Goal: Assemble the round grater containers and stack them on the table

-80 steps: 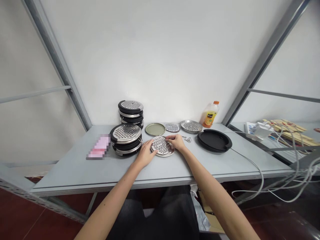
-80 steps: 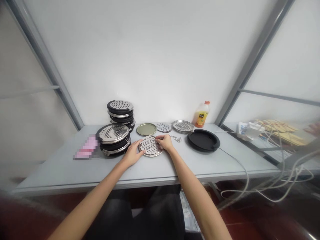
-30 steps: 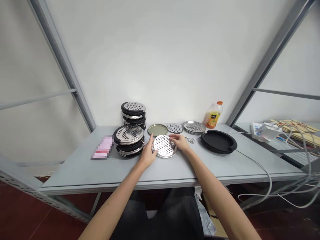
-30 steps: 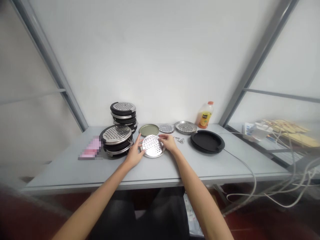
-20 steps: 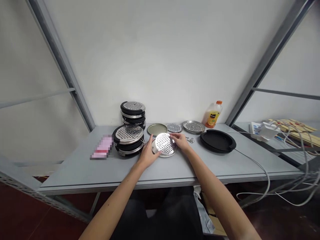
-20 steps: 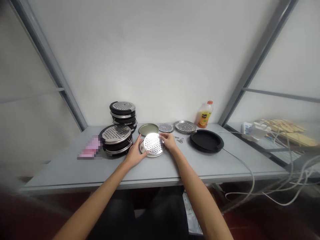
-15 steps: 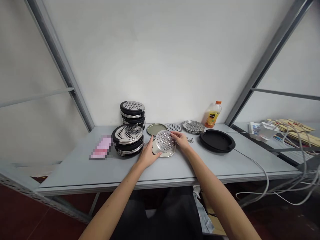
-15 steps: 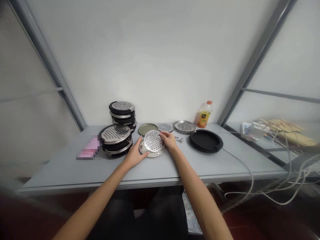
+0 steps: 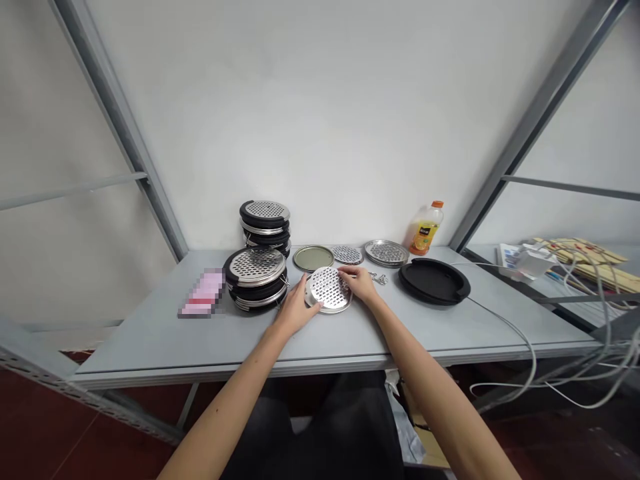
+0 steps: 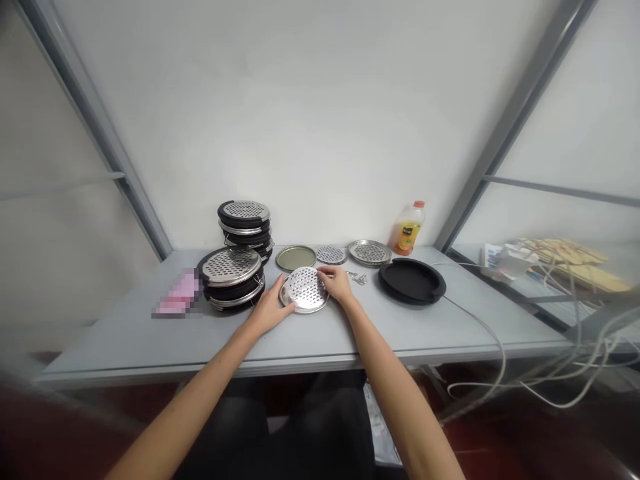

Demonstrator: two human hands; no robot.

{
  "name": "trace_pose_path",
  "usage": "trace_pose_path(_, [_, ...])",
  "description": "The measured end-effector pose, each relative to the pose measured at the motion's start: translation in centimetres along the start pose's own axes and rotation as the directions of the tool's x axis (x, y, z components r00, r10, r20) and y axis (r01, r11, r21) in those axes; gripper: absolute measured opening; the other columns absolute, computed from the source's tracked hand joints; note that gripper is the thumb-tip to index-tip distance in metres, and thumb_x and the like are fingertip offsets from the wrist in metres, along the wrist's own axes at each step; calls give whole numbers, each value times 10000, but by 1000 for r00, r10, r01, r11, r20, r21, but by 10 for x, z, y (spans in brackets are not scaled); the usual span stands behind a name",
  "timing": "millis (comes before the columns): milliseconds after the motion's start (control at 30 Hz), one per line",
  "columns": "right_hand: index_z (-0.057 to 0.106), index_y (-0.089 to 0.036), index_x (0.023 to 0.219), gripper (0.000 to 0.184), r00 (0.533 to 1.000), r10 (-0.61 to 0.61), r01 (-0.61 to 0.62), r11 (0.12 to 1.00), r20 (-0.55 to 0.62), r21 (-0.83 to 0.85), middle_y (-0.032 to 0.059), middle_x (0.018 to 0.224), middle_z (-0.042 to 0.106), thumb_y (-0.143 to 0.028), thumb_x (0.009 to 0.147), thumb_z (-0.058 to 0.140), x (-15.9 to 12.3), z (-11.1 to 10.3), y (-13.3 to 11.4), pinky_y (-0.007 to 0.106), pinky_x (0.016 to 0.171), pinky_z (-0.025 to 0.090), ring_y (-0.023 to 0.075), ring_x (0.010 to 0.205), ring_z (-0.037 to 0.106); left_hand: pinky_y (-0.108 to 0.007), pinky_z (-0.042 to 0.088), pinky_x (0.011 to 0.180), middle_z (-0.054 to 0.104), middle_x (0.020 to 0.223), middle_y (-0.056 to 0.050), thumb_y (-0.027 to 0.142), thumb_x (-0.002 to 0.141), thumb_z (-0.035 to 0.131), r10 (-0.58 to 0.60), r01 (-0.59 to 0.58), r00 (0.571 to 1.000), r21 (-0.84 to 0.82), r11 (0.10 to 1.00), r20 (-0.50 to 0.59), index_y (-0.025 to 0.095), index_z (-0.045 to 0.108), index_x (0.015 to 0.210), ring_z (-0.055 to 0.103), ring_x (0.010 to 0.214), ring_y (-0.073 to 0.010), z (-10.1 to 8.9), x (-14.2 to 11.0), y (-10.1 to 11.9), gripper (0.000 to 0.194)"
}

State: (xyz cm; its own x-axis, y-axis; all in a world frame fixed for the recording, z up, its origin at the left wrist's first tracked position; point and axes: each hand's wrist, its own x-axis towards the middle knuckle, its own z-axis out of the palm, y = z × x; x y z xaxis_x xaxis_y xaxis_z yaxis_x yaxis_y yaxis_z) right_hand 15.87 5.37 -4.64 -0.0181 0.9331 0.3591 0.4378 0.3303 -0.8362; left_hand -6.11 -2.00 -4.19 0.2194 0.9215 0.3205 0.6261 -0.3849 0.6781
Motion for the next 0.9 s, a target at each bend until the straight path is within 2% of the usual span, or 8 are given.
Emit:
trace_pose_path(133, [743, -178, 864, 216, 1000, -22, 18, 989, -21, -147, 73, 946, 741, -274, 775, 572, -2, 0, 0, 336, 871, 504, 227, 927, 676, -394, 361, 1067, 512, 1358, -135, 303, 771, 673, 60, -59, 998, 30, 998, -21, 170, 403, 1387, 470, 1266, -271, 2, 1, -2, 686])
trace_pose_path(300, [747, -180, 856, 216, 997, -73, 74, 961, 12, -268, 74, 945, 740, -226, 777, 551, -3, 1, 0, 327, 860, 504, 222, 919, 674, -427, 327, 1098, 535, 1339, -126, 327, 786, 660, 65, -62, 998, 97, 993, -27, 163, 541, 1265, 411, 1318, -292, 7, 2, -6, 520])
trace_pose_path(600, [740, -163, 854, 232, 997, -75, 78, 958, 21, -275, 84, 936, 737, -232, 793, 527, -2, 1, 0, 325, 834, 511, 222, 906, 667, -433, 333, 1092, 523, 1340, -129, 380, 817, 594, 114, -112, 993, 225, 968, 3, 156, 632, 1135, 410, 1288, -296, 7, 3, -6, 391])
trace_pose_path(900, [743, -156, 839, 232, 999, -32, 35, 964, 15, -263, 87, 948, 737, -242, 797, 532, -3, 2, -2, 316, 844, 510, 223, 925, 670, -440, 306, 1103, 466, 1423, -81, 394, 853, 529, 37, -61, 996, 307, 950, 82, 168, 634, 1158, 323, 1352, -317, 1, -1, 5, 393])
